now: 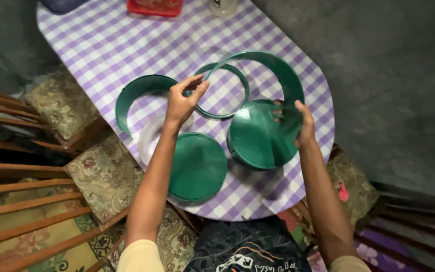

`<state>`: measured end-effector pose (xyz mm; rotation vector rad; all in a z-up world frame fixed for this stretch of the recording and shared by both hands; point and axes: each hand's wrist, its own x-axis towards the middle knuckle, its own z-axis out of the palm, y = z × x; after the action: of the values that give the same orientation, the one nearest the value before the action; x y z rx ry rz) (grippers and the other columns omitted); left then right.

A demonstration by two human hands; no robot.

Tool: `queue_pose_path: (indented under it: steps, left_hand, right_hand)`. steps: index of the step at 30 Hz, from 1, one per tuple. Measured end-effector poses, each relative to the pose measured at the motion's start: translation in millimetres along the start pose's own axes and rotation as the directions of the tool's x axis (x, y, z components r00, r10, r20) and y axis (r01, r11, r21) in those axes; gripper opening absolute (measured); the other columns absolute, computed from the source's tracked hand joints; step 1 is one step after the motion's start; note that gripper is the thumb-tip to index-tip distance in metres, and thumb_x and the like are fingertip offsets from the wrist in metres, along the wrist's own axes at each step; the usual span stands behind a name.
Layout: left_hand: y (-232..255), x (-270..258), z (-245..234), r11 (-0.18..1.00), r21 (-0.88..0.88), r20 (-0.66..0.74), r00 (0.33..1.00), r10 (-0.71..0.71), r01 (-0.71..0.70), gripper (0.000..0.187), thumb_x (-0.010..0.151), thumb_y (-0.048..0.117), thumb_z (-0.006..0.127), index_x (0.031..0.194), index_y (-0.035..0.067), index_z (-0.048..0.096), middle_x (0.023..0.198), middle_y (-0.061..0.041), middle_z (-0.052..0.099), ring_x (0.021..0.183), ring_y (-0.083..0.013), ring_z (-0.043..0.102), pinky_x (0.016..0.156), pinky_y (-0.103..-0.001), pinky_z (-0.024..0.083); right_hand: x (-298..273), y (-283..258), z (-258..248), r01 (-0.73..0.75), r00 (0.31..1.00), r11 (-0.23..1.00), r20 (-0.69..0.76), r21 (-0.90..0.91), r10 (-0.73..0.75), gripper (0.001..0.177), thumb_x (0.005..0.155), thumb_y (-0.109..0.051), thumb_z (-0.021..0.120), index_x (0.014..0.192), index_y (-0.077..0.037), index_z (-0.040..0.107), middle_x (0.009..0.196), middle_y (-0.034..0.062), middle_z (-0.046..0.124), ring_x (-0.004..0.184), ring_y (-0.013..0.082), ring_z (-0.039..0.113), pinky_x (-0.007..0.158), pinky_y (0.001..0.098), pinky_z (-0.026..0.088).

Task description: The person assembles a green plastic bucket by hand. They fit a clear plastic insert into the bucket body, then attach the green lid and a green rim to complete the assembly.

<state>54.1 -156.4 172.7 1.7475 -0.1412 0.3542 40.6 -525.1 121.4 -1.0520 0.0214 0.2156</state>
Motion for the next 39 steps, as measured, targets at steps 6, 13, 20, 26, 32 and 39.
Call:
queue_pose_path:
  steps: [6,13,20,26,32,39]
  left_hand:
    - [-39,-9,48,0.985,-0.146,0.324,0.945,-0.039,0.091,0.06,0.099,0.042,0.069,0.141,0.001,0.059,0.141,-0.015,0.063,0.13,-0.0245,0.058,0.108,-0.036,0.046]
    - [-71,-44,94,0.894,-0.19,0.421,0.856,-0.299,0.405,0.061,0.098,0.045,0.068,0.144,0.009,0.051,0.134,-0.017,0.064,0.123,-0.0299,0.063,0.1,-0.04,0.053]
    - [-172,-105,141,0.769,-0.37,0.143,0.85,-0.507,0.521,0.056,0.104,0.044,0.054,0.149,0.009,0.052,0.129,-0.01,0.063,0.109,-0.0187,0.058,0.088,-0.034,0.047]
    - [-229,-176,160,0.913,-0.126,-0.258,0.876,-0.407,0.388,0.041,0.097,0.025,0.066,0.13,0.0,0.067,0.11,-0.013,0.079,0.097,-0.0215,0.076,0.087,-0.032,0.059]
    - [-175,-204,192,0.841,0.045,-0.278,0.816,-0.507,0.539,0.075,0.082,0.025,0.082,0.146,0.006,0.05,0.107,-0.016,0.068,0.088,-0.024,0.07,0.077,-0.034,0.058]
    - [-165,-194,194,0.92,0.162,-0.244,0.918,-0.313,0.357,0.08,0.081,0.016,0.084,0.153,0.015,0.049,0.112,-0.015,0.061,0.087,-0.0228,0.063,0.078,-0.036,0.056]
  right_hand:
    - [-27,-25,-24,0.013,1.0,1.0,-0.028,-0.028,-0.014,0.076,0.093,-0.053,0.057,0.143,0.005,0.051,0.133,0.0214,0.064,0.108,0.0301,0.068,0.092,0.0424,0.057]
    - [-37,-29,-65,-0.016,0.997,0.987,-0.072,-0.157,0.004,0.068,0.091,-0.046,0.062,0.144,-0.007,0.044,0.124,0.0126,0.061,0.111,0.0266,0.064,0.092,0.0468,0.054]
    - [-17,-22,-120,-0.102,0.987,0.989,-0.132,-0.103,0.089,0.068,0.089,-0.048,0.059,0.132,0.004,0.056,0.116,0.016,0.064,0.104,0.032,0.066,0.088,0.0503,0.055]
    - [-8,-23,-152,-0.133,0.973,0.984,-0.205,-0.12,0.106,0.079,0.087,-0.059,0.051,0.135,0.003,0.054,0.116,0.0188,0.062,0.105,0.0358,0.065,0.088,0.0529,0.056]
    - [5,-29,-169,-0.182,0.967,0.974,-0.205,-0.136,0.152,0.084,0.087,-0.064,0.048,0.139,0.002,0.05,0.121,0.0192,0.06,0.108,0.0379,0.065,0.087,0.0529,0.056]
    - [6,-39,-169,-0.185,0.982,0.964,-0.078,-0.193,0.173,0.077,0.096,-0.059,0.047,0.134,0.006,0.058,0.114,0.0196,0.067,0.097,0.0332,0.069,0.084,0.0501,0.058]
